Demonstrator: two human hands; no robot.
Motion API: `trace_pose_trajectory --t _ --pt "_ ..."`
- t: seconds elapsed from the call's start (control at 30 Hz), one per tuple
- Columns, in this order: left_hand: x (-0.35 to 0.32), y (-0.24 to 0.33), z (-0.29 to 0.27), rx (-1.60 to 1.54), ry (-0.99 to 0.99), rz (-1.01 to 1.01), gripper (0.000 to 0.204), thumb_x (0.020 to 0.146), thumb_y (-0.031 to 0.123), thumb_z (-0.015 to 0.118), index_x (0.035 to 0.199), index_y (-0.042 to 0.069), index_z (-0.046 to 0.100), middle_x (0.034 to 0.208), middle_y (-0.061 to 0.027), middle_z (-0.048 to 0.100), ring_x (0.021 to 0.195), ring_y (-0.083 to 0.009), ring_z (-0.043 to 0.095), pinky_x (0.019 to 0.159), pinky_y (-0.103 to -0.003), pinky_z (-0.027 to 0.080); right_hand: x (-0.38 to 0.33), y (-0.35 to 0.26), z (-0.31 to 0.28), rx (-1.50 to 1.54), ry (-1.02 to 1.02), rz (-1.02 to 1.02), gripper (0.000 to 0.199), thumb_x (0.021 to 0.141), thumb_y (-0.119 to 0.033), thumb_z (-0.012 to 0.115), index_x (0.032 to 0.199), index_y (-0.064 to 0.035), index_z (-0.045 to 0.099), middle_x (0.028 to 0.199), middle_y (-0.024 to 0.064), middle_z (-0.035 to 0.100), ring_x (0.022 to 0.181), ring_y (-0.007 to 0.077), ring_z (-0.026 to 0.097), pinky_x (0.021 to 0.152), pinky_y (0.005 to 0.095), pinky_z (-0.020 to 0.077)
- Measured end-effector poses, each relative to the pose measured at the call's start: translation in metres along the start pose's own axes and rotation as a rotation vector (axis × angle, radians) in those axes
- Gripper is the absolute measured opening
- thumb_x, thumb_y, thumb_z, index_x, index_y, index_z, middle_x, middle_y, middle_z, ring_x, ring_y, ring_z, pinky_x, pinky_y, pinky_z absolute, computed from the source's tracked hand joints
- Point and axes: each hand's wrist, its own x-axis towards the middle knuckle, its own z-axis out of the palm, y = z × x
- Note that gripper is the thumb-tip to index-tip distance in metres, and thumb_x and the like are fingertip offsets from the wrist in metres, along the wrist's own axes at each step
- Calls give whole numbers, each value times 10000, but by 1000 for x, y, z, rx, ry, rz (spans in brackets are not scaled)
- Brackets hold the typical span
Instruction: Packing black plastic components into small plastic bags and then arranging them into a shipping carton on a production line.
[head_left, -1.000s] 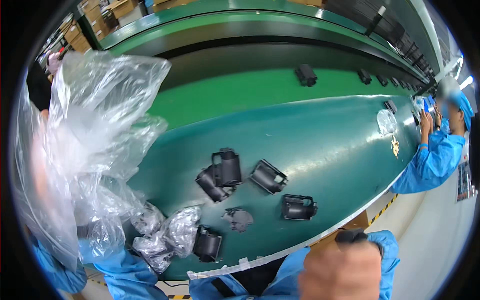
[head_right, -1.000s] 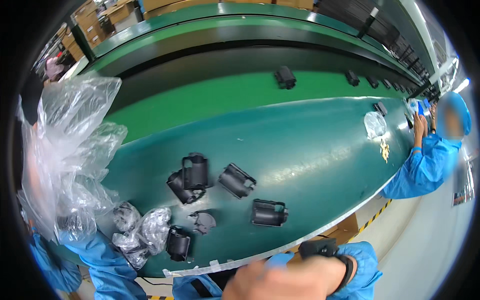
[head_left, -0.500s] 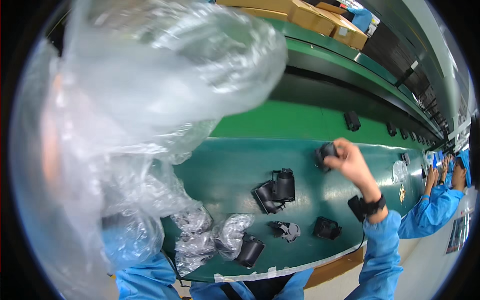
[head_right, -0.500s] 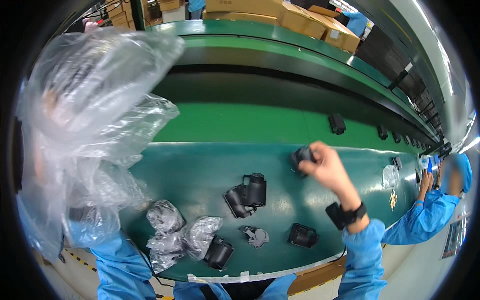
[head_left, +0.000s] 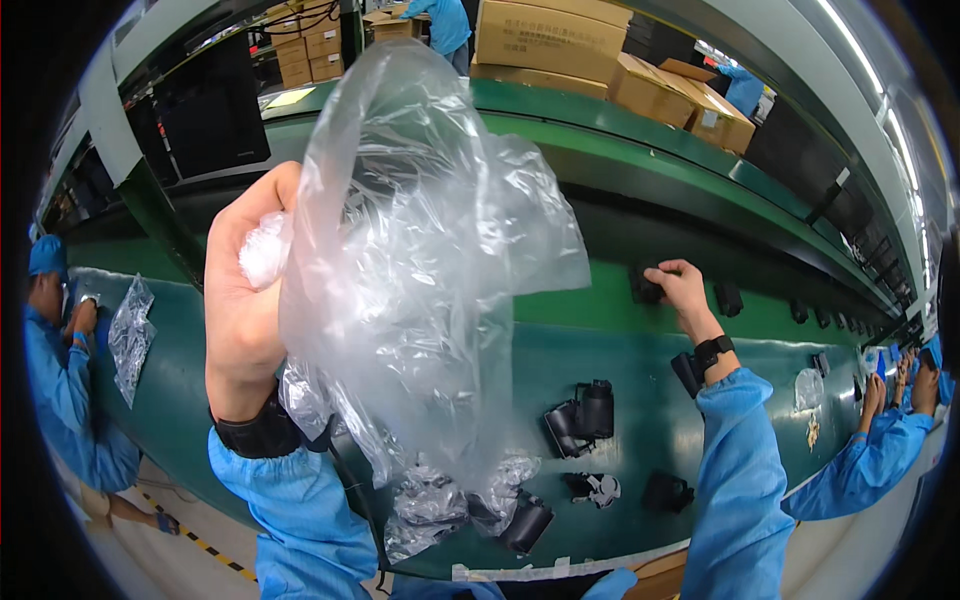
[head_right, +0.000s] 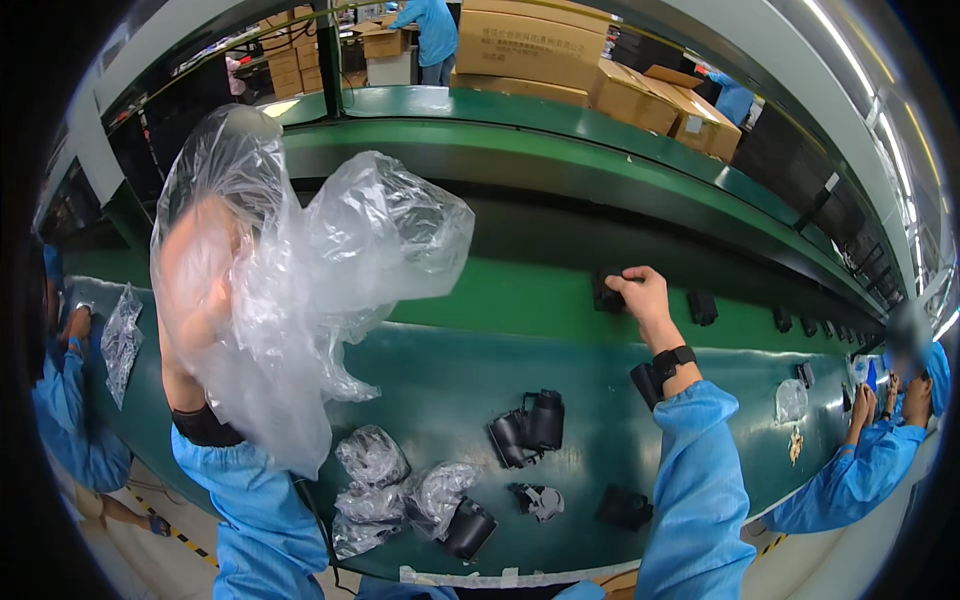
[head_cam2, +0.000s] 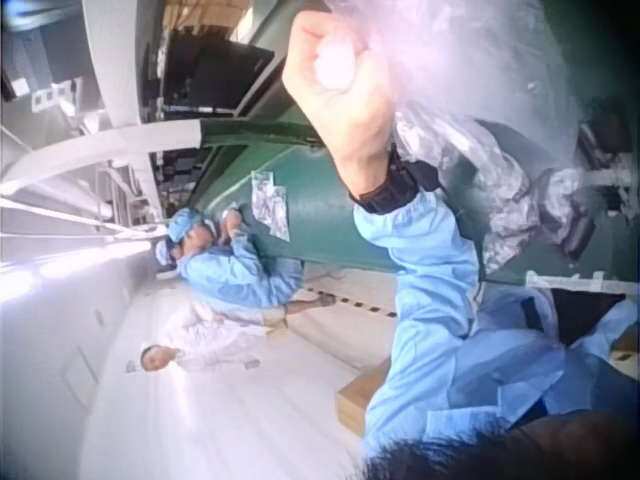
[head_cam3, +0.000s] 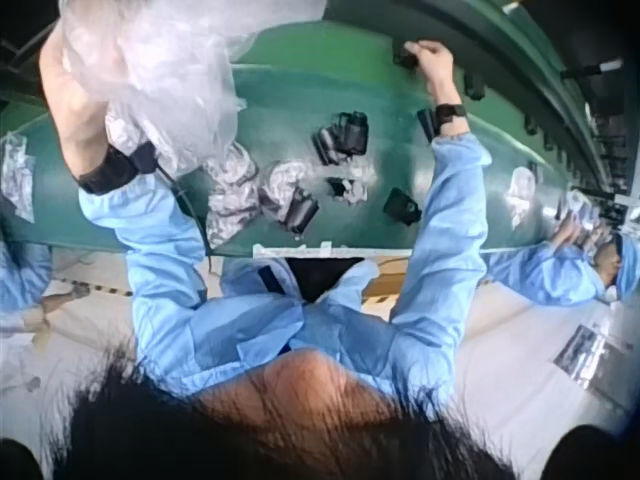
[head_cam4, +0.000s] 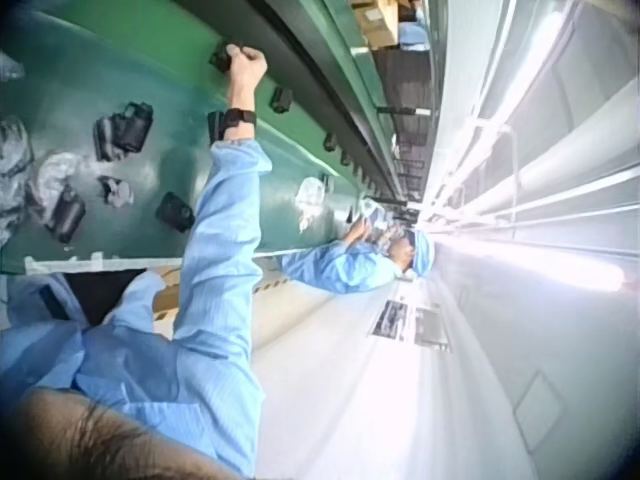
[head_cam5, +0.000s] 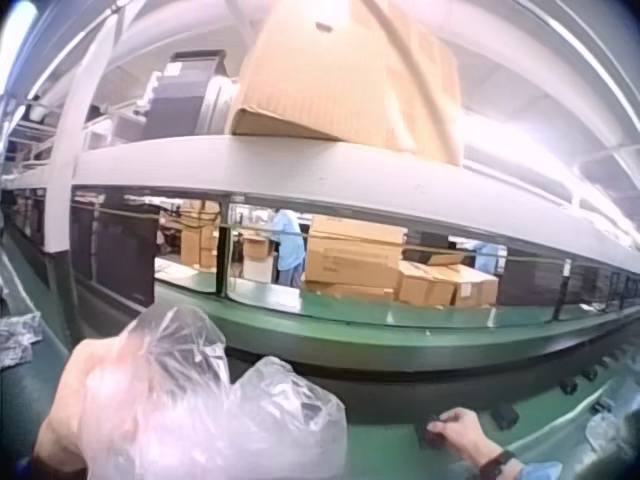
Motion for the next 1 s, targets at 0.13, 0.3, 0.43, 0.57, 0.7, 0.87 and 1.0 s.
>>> trace_pose_trajectory --t 0.13,0.3,0.43,0.57,0.7,0.87,1.0 --pt "-14 -16 -7 0 170 5 416 826 85 711 1203 -39 586 1053 -55 627 928 -103 588 840 -249 475 -22 -14 -26 -414 -69 -274 333 794 -169 744 1046 34 665 871 108 695 755 174 653 715 328 533" --pt "-8 -16 -27 76 88 20 625 828 131 751 1364 -50 487 1221 -127 619 1098 -193 599 1015 -349 443 -145 -60 -30 -659 -392 -706 285 795 -133 703 1046 -3 665 973 169 666 916 318 657 823 405 536" --pt "-20 -28 -14 152 197 78 533 830 129 741 1295 -55 554 1172 -110 638 1075 -161 596 988 -318 440 -194 -68 -22 -821 -452 -822 230 809 -131 694 1002 -8 665 994 167 611 945 368 619 844 440 527" --pt "-12 -10 -6 195 113 -29 559 834 163 754 1307 -47 542 1182 -106 633 1087 -151 588 988 -318 440 -181 -55 -20 -913 -382 -799 207 812 -121 675 979 3 683 927 158 626 888 345 633 805 437 532" --pt "-17 -20 -16 216 124 -27 627 832 194 768 1345 -48 501 1208 -107 616 1104 -172 579 990 -338 444 -170 -61 -16 -608 -402 -548 171 810 -126 671 894 22 685 842 163 676 744 301 656 703 399 526" --pt "-24 -18 -29 52 164 28 677 848 186 755 1398 -47 436 1257 -119 601 1136 -204 585 1027 -365 439 -205 -51 9 -863 -744 -596 195 725 -143 750 841 -10 666 844 156 634 846 338 651 736 429 539" --pt "-28 -42 -40 54 333 77 566 884 103 682 1376 -51 451 1196 -111 625 1060 -195 616 951 -331 491 -202 -40 9 -1001 -653 -652 197 670 -91 742 841 -15 681 855 160 600 909 353 623 789 440 535"
